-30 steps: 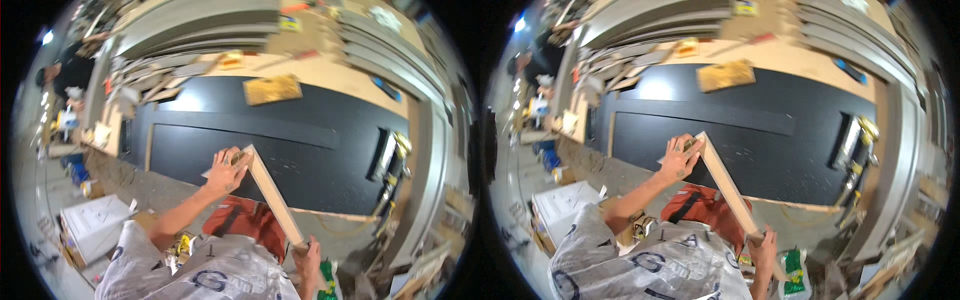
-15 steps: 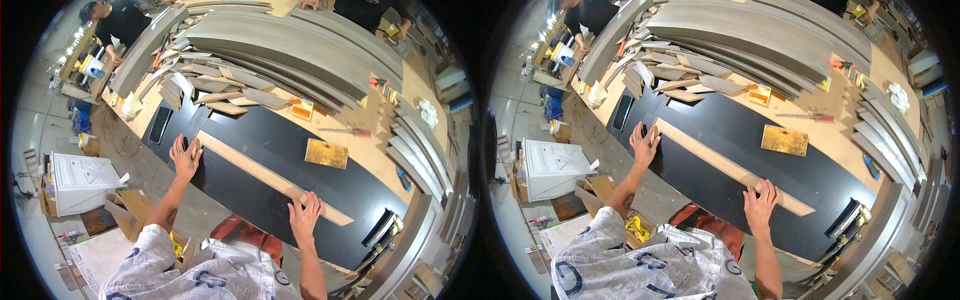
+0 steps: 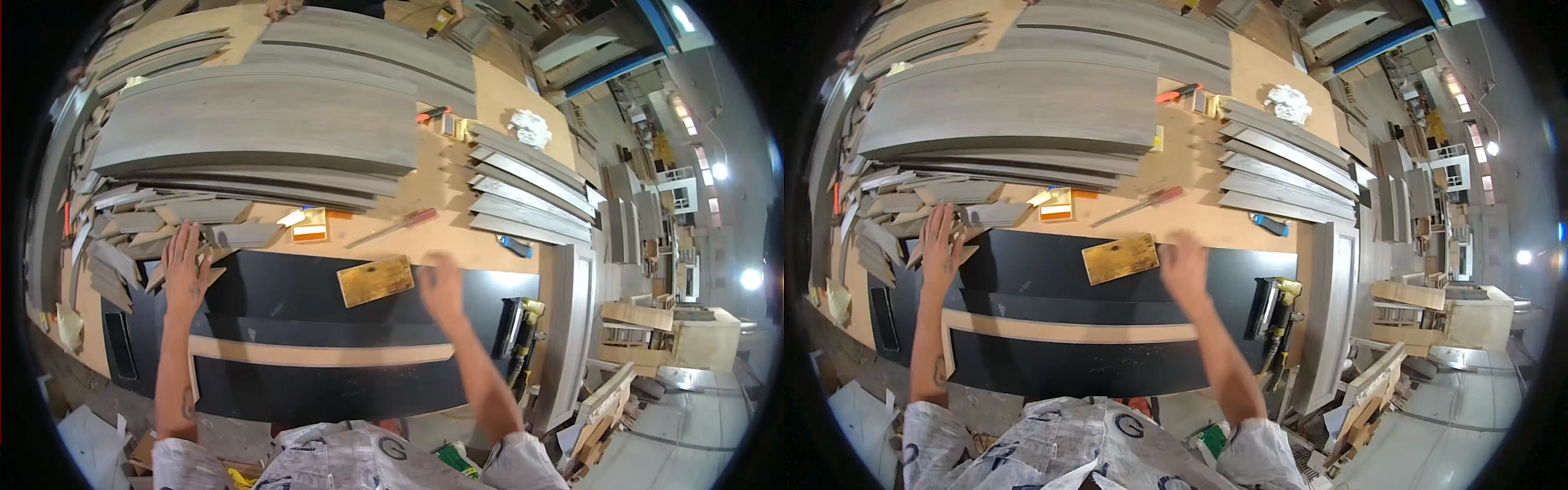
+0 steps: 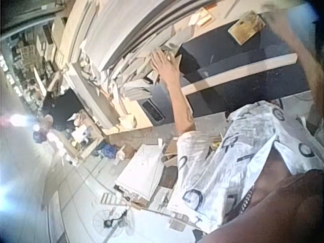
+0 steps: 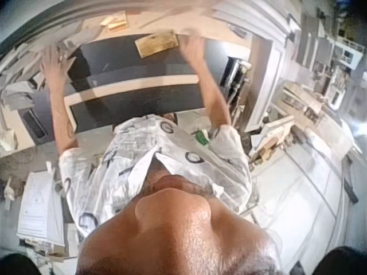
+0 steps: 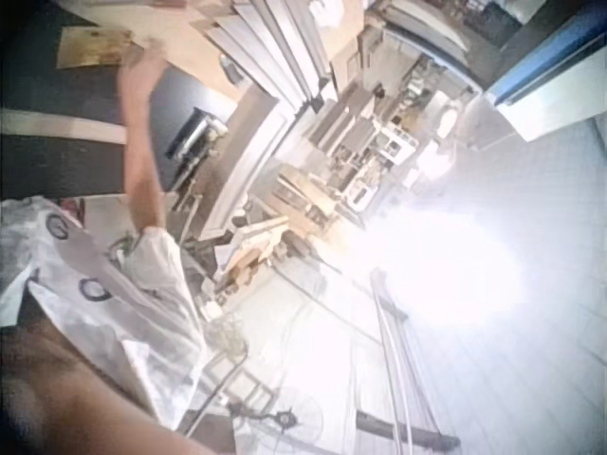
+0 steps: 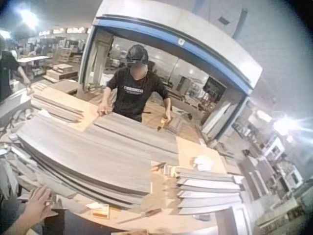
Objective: Assembling a wooden frame for a cabinet door using a pneumatic nail gun and a hammer.
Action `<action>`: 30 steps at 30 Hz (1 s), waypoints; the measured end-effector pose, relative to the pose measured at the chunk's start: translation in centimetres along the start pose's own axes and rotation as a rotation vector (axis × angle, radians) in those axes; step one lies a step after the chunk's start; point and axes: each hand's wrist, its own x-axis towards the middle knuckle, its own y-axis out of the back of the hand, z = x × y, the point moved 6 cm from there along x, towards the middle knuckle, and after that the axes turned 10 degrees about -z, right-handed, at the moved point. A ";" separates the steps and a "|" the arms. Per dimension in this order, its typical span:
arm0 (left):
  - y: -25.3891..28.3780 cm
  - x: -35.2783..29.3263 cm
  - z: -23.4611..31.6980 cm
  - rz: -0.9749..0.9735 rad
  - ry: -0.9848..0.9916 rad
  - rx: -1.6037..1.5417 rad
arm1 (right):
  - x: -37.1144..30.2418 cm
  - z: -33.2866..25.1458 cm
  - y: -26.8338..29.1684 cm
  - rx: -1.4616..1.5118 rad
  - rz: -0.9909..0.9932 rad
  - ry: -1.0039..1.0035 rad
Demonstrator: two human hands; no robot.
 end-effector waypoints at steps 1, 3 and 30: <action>-0.1 0.9 0.2 -0.003 -0.007 -0.007 | 3.2 3.4 1.4 -0.046 -0.019 -0.118; -1.8 3.5 1.7 -0.212 -0.018 0.079 | 7.6 11.5 5.1 -0.182 -0.014 -0.367; -2.8 6.7 7.7 -0.295 -0.180 0.013 | -7.8 10.4 4.8 -0.044 0.103 -0.494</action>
